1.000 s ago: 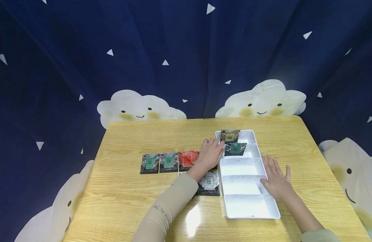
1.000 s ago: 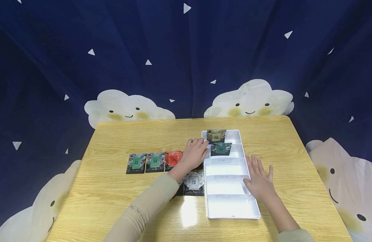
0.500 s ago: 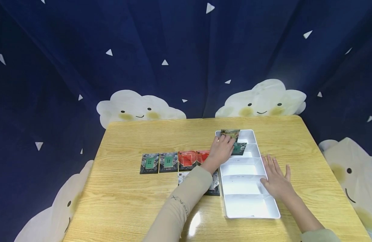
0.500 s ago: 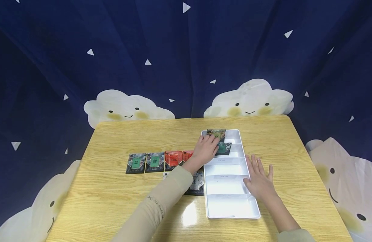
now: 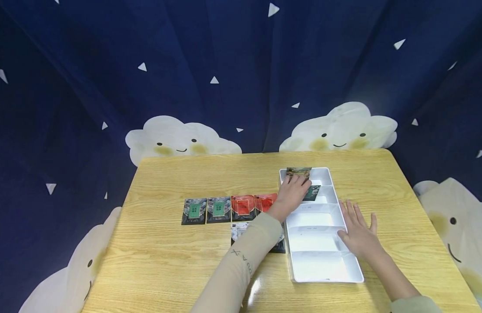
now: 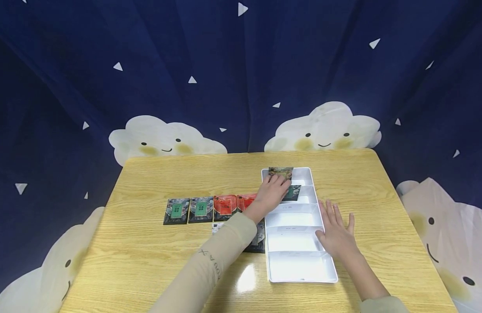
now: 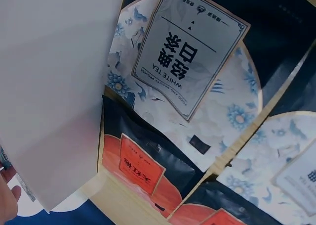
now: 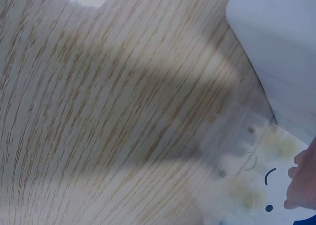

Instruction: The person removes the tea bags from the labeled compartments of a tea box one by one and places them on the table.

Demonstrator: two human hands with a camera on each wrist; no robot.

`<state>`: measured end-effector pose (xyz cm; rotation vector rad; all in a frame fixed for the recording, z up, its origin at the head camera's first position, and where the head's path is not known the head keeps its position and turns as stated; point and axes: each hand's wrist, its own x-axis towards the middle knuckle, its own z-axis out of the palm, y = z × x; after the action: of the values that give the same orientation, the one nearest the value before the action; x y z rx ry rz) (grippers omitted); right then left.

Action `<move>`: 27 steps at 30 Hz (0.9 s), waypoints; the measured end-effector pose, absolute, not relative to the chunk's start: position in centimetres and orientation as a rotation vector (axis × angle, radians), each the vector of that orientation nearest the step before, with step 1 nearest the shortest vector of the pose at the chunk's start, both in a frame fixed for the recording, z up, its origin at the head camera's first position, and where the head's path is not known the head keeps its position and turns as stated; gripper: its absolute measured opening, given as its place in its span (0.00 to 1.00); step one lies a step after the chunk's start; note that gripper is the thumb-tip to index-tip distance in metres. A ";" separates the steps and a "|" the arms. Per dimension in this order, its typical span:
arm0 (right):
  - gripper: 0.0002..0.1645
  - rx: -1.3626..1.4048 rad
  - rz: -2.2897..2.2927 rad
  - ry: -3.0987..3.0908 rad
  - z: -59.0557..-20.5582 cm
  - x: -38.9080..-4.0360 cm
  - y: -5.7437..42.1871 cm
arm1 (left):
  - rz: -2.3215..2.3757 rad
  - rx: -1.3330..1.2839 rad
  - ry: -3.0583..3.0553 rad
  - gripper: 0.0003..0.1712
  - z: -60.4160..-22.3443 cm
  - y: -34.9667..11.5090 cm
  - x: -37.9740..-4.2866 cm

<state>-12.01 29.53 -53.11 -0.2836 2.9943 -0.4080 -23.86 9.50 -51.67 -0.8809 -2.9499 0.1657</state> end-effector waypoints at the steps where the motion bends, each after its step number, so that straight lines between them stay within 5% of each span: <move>1: 0.47 -0.284 -0.410 2.993 -53.1 -12.0 29.5 | 0.181 -0.893 -2.956 0.20 -51.7 9.6 -23.9; 27: 0.47 -0.295 -0.427 3.003 -53.3 -12.0 29.6 | 0.190 -0.908 -2.932 0.19 -51.3 9.7 -22.9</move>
<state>-11.99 29.62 -53.29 -0.2954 3.0031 -0.4274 -22.91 9.68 -51.29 -0.9082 -2.9318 0.1896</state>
